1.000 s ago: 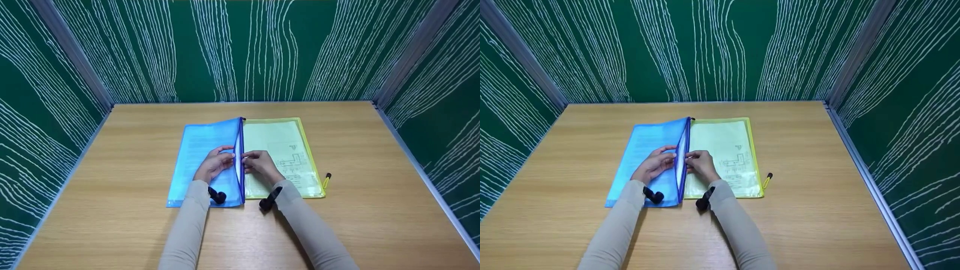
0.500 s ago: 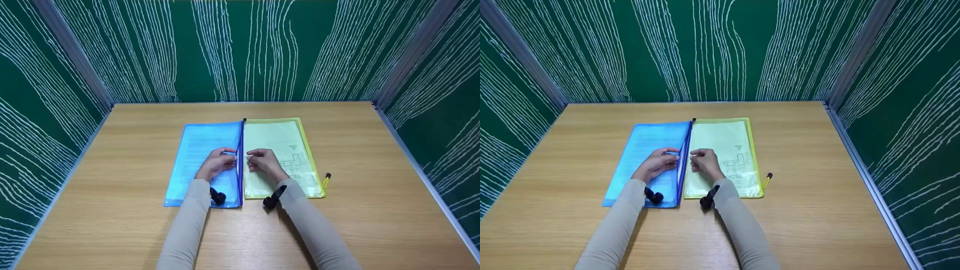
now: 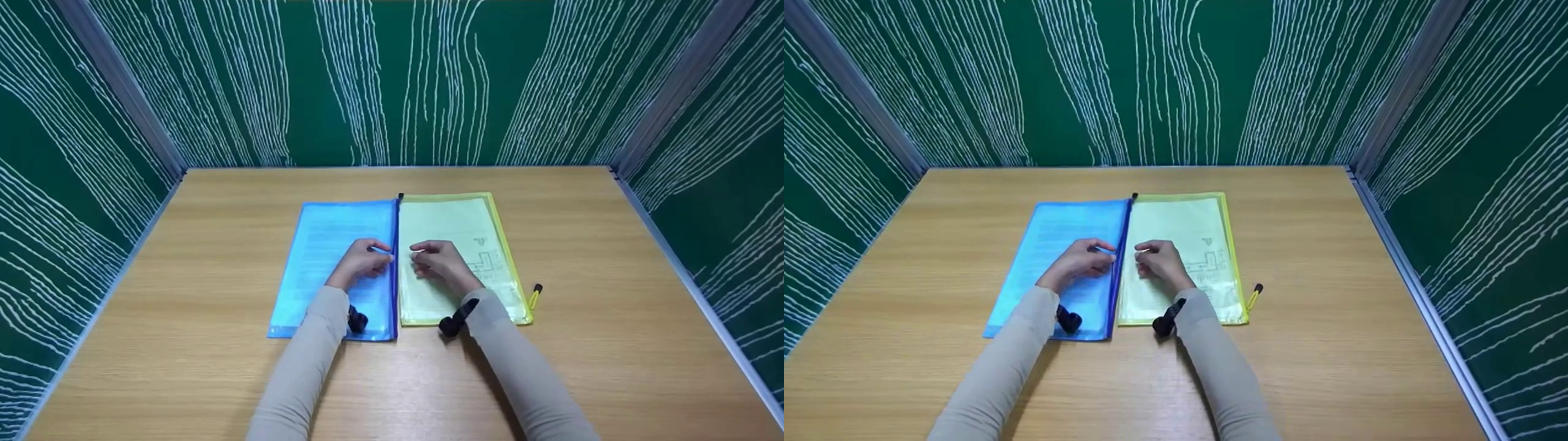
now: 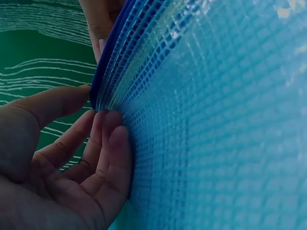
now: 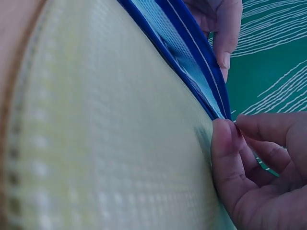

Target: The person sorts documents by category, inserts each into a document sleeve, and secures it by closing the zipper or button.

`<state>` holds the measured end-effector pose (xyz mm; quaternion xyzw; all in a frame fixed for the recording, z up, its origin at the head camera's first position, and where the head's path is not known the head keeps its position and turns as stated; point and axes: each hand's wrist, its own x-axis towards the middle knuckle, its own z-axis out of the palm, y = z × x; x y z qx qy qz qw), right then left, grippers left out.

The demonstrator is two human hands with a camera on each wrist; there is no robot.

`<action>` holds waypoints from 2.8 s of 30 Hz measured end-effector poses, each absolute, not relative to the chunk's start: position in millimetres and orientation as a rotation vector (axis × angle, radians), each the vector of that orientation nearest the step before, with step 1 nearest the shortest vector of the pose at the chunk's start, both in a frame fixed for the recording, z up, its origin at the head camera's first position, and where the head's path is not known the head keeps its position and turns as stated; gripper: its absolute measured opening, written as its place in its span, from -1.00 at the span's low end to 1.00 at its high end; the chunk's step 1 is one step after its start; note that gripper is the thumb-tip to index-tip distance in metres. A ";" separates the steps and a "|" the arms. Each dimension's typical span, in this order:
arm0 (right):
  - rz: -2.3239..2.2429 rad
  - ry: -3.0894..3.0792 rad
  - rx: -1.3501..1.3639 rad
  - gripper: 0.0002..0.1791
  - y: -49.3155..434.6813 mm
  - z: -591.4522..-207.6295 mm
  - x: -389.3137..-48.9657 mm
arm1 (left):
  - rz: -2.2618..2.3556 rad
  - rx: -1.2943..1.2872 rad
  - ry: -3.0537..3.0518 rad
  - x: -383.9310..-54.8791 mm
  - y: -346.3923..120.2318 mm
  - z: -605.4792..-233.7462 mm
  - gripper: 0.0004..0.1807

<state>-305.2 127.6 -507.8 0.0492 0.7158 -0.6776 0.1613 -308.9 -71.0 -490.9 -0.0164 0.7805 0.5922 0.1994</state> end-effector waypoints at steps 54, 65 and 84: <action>-1.299 2.683 -0.190 -0.57 138.7 -501.3 -414.6 | 0.311 0.339 2.804 -368.8 -77.0 -500.0 -0.25; -1.104 2.753 -0.281 -0.48 119.0 -492.0 -434.2 | 0.305 0.300 2.806 -372.6 -84.9 -498.6 -0.26; -0.927 2.834 -0.298 -0.66 105.4 -489.2 -445.8 | 0.385 0.270 2.794 -375.8 -85.8 -497.0 -0.24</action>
